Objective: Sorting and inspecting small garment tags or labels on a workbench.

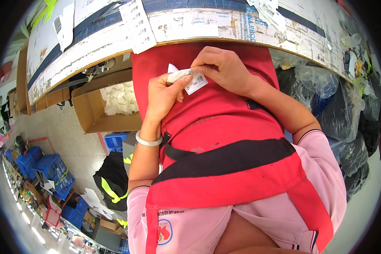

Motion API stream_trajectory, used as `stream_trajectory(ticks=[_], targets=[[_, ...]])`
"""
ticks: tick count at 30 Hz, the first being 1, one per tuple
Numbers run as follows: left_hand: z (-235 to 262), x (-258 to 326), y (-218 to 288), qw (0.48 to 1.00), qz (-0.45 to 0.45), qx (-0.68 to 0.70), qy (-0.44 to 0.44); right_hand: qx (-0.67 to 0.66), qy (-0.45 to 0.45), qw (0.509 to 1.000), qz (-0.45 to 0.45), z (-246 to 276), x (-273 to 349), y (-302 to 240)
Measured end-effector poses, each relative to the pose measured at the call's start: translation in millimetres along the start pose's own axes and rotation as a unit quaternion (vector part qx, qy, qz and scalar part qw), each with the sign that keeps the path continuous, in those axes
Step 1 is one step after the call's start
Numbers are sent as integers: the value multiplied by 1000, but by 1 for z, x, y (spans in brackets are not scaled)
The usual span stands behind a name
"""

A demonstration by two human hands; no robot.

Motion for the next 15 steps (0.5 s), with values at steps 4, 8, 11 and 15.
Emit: stream_trajectory(ticks=[4, 8, 11, 15], targets=[[1, -4, -4, 1000, 19, 0, -6, 18, 19, 999, 37, 3, -2, -1], [2, -7, -6, 1000, 9, -11, -16, 31, -1, 999, 19, 4, -5, 2], [10, -14, -18, 998, 0, 31, -49, 39, 46, 997, 37, 10, -12, 3], [15, -11, -9, 1000, -13, 8, 5, -54, 76, 976, -198, 34, -33, 21]])
Point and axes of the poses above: each hand's wrist, its own x-axis away from the middle knuckle, its own z-axis out of the back of the hand, y = z × x, the point moved 4 cm from there along -x, towards the middle knuckle, and after that the axes turned 13 degrees about y, right-handed, at the moved point
